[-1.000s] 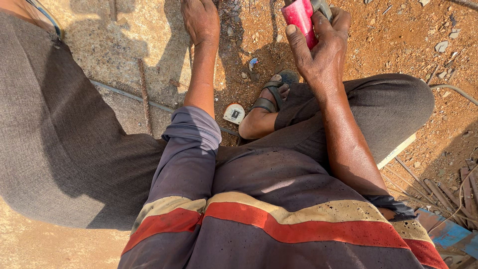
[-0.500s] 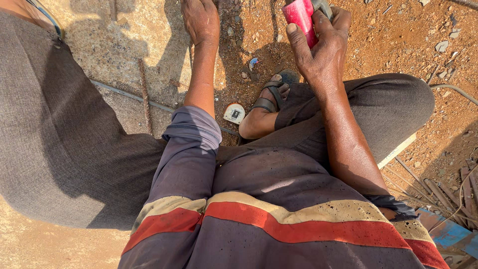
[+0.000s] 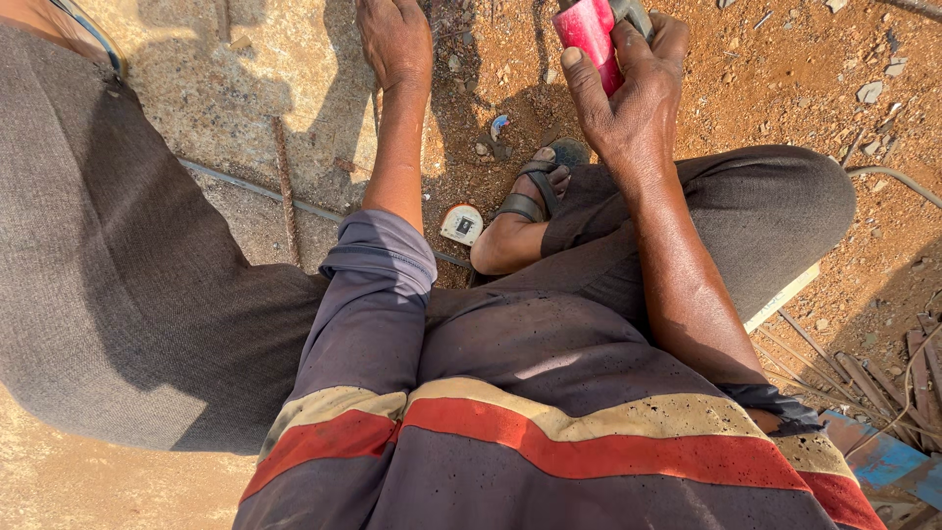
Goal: The person sits on the ground and uses a welding torch to join metal rods. They hold the rods in place with one hand while applying the torch with the other, creating bright sparks and smoke as they weld the joints.
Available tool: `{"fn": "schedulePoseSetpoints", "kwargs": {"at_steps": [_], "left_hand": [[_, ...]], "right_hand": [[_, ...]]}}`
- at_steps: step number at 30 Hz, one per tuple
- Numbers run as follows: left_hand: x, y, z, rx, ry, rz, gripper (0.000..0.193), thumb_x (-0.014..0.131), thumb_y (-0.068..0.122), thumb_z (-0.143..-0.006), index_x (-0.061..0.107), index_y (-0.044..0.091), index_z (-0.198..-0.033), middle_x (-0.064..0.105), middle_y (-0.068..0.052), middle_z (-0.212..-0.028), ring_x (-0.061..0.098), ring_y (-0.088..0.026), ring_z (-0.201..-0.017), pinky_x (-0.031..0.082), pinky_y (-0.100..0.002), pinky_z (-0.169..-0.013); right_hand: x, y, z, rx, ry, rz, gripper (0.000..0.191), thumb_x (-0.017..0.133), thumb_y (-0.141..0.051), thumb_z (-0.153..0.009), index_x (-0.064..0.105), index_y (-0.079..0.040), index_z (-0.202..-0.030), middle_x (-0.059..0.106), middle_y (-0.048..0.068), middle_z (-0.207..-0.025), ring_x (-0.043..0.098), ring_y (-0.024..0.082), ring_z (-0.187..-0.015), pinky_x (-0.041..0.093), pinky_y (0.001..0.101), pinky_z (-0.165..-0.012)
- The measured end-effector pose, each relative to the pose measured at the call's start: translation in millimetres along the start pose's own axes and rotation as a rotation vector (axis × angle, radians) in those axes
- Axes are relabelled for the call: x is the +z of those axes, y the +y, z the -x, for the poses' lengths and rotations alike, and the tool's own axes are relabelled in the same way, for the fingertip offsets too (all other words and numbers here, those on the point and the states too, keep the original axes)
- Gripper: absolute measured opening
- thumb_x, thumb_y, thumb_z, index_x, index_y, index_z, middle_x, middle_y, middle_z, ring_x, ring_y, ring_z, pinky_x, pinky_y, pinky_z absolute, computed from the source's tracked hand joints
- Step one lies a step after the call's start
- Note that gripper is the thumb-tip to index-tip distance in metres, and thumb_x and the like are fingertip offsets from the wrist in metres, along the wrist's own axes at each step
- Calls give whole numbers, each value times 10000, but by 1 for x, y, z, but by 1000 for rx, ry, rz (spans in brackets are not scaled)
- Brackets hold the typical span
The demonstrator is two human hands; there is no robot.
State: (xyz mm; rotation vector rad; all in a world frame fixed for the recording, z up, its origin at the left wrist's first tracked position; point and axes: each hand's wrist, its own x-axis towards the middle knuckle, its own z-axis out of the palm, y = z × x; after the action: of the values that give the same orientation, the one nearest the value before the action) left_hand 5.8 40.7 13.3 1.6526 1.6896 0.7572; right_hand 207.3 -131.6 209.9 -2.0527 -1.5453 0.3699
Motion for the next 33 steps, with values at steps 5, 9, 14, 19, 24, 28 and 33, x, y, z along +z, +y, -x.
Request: {"fn": "schedulePoseSetpoints", "kwargs": {"at_steps": [5,9,14,19,24,28,33], "left_hand": [[2,-1,-1,64,60,43,409,404,311,-1116,498,-1,-1363,602,-248,-1223,654,-380,-1129,578,-523,-989],[3,-3,-2,23,34,48,411,410,313,-1113,494,-1,-1364,607,-244,-1212,668,-366,-1133,594,-504,-991],[2,-4,-2,29,28,54,405,414,293,-1109,488,-17,-1359,604,-248,-1215,666,-368,-1143,580,-508,-1012],[0,-5,0,11,9,-7,366,415,268,-1112,502,-20,-1321,604,-249,-1212,667,-371,-1152,568,-522,-1025],[1,-5,-3,81,60,10,390,421,262,-1086,501,-41,-1319,595,-281,-1210,650,-409,-1138,546,-523,-994],[-2,-4,-4,9,23,-7,393,445,289,-1081,526,-42,-1278,626,-276,-1200,657,-414,-1152,522,-532,-1025],[-7,-6,-5,1,50,-26,383,473,292,-1068,549,-34,-1255,620,-298,-1251,620,-469,-1179,505,-554,-1033]], "right_hand": [[-1,-3,-3,-1,-14,34,610,723,-446,-1121,668,101,-1387,454,229,-1275,617,323,-1171,608,495,-932],[1,-6,-5,0,-21,52,616,729,-448,-1111,668,111,-1362,460,236,-1270,623,329,-1163,609,490,-916],[2,-7,-5,-13,-23,40,609,722,-434,-1117,660,118,-1367,468,246,-1291,625,333,-1175,613,483,-923],[1,-8,-5,-32,-18,57,589,733,-419,-1124,664,91,-1408,477,232,-1294,612,341,-1211,593,499,-971],[-1,-15,-9,0,-24,43,593,744,-428,-1104,666,90,-1381,480,239,-1296,600,349,-1217,576,497,-981],[-5,-24,-13,7,-44,2,566,745,-400,-1102,665,79,-1393,502,231,-1300,601,342,-1231,557,489,-1037],[-4,-33,-18,-27,-35,54,554,775,-380,-1087,671,78,-1382,505,241,-1290,578,371,-1218,521,494,-1040]]}}
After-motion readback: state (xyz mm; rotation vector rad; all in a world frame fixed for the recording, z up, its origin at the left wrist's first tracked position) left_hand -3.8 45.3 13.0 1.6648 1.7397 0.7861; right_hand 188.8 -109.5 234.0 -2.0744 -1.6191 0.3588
